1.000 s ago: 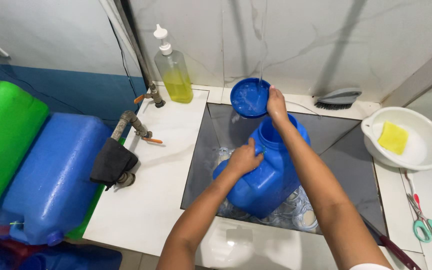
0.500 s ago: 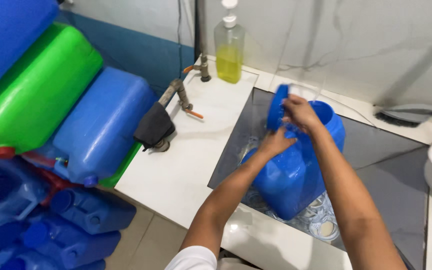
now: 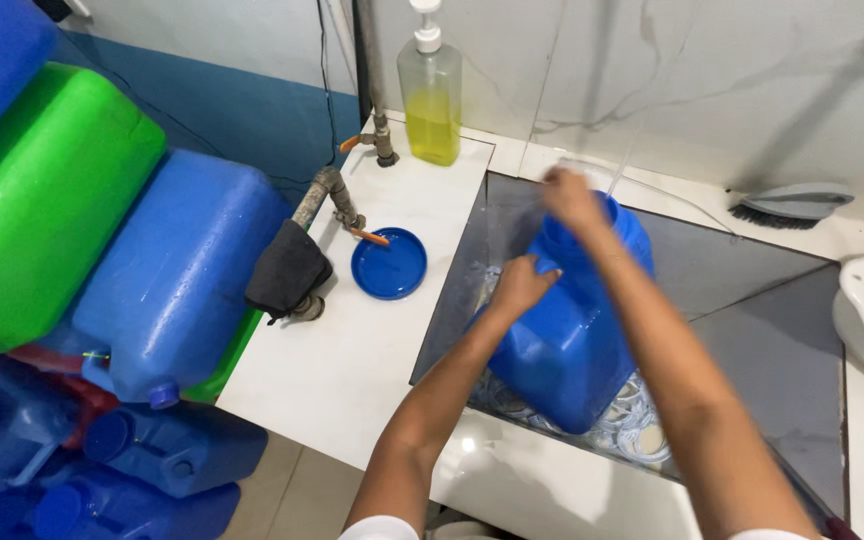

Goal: The person washes a large blue plastic jerrycan in a stainless sink. They scrub the container with a sponge, use scissors to trim the lid rim, rinse it under the tap, shake out the water, and carry it to a stack of similar containers.

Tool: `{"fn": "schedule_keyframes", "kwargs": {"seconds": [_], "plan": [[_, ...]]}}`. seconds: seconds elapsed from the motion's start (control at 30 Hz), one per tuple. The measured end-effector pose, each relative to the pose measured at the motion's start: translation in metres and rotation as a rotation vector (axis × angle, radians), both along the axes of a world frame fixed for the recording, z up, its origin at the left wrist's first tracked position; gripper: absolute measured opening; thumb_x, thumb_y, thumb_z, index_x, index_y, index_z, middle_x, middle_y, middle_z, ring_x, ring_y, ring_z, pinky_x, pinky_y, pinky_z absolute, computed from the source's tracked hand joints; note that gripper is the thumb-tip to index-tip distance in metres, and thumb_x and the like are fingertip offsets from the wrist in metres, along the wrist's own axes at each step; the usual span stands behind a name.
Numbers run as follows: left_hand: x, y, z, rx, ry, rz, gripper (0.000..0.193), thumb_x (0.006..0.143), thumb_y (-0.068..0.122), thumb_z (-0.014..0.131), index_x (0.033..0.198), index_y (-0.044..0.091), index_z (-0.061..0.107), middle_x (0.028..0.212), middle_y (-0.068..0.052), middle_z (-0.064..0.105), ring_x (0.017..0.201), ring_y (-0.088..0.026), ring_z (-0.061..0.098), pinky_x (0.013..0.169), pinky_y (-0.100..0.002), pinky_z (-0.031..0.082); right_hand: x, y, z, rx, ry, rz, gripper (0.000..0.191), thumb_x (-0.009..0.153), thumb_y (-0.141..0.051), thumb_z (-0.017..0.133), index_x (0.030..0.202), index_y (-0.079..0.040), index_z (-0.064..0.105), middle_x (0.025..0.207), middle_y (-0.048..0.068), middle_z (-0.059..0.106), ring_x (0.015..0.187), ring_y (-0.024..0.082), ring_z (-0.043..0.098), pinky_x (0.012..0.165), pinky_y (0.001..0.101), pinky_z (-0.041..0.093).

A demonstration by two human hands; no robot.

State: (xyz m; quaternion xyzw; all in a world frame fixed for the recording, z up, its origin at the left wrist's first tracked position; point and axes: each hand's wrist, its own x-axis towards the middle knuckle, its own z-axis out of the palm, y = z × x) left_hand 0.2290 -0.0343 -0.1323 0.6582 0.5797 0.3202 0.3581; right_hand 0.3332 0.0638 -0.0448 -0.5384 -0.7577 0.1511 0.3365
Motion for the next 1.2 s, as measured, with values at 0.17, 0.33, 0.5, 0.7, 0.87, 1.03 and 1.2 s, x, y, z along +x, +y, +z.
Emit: {"fn": "schedule_keyframes", "kwargs": {"seconds": [0.17,0.33,0.5,0.7,0.87,1.03,1.2], "plan": [[0.006,-0.004,0.006,0.009,-0.181,-0.112,0.049,0.096,0.047,0.062,0.105,0.000,0.072,0.103,-0.029,0.072,0.102,-0.043,0.070,0.090,-0.048,0.054,0.121,-0.026,-0.013,-0.149,-0.635,-0.212,0.043,0.088,-0.024,0.062,0.130,-0.015,0.065,0.121,0.020,0.068,0.111,0.044,0.064,0.093,0.0557,0.049],[-0.100,0.085,0.041,0.344,-0.256,0.447,0.051,0.098,0.032,0.063,0.127,-0.008,0.051,0.126,-0.031,0.055,0.120,-0.041,0.054,0.102,-0.046,0.043,0.193,-0.083,-0.030,-0.084,-0.271,-0.352,0.053,0.085,0.000,0.053,0.135,-0.008,0.066,0.126,0.027,0.067,0.113,0.046,0.064,0.099,0.0518,0.050],[-0.214,0.155,0.073,0.323,-0.782,0.896,0.057,0.095,0.015,0.059,0.141,-0.013,0.040,0.129,-0.026,0.050,0.116,-0.033,0.048,0.098,-0.041,0.041,0.225,-0.118,-0.046,-0.024,-0.229,-0.480,0.048,0.093,-0.001,0.050,0.137,-0.009,0.067,0.129,0.027,0.066,0.115,0.048,0.062,0.099,0.0544,0.048],[-0.223,0.164,0.072,0.286,-1.072,0.767,0.027,0.095,0.013,0.051,0.121,0.007,0.053,0.102,-0.005,0.055,0.091,-0.016,0.053,0.082,-0.032,0.043,0.225,-0.128,-0.048,-0.018,-0.197,-0.536,0.047,0.092,-0.001,0.049,0.135,-0.009,0.066,0.129,0.026,0.066,0.117,0.047,0.061,0.100,0.0534,0.048],[-0.147,0.122,0.061,0.356,-0.515,0.513,0.028,0.097,0.027,0.054,0.115,0.006,0.057,0.102,-0.012,0.058,0.095,-0.026,0.057,0.085,-0.040,0.045,0.214,-0.113,-0.047,0.012,-0.214,-0.403,0.044,0.092,-0.003,0.051,0.133,-0.005,0.064,0.130,0.026,0.065,0.115,0.047,0.062,0.100,0.0518,0.049],[0.022,-0.006,0.010,0.026,0.243,-0.366,0.059,0.097,0.051,0.060,0.117,-0.005,0.063,0.108,-0.032,0.069,0.105,-0.048,0.066,0.091,-0.055,0.052,0.170,-0.042,-0.019,-0.112,-0.430,-0.246,0.034,0.087,-0.011,0.059,0.117,-0.004,0.073,0.110,0.027,0.072,0.105,0.046,0.067,0.096,0.0524,0.052],[0.042,-0.016,-0.017,0.059,0.156,-0.107,0.062,0.095,0.050,0.062,0.112,-0.009,0.059,0.094,-0.035,0.069,0.090,-0.052,0.068,0.080,-0.058,0.054,0.116,0.011,0.019,-0.574,0.520,-0.050,0.018,0.099,-0.010,0.059,0.100,0.006,0.068,0.090,0.020,0.071,0.076,0.028,0.073,0.071,0.0408,0.063]]}}
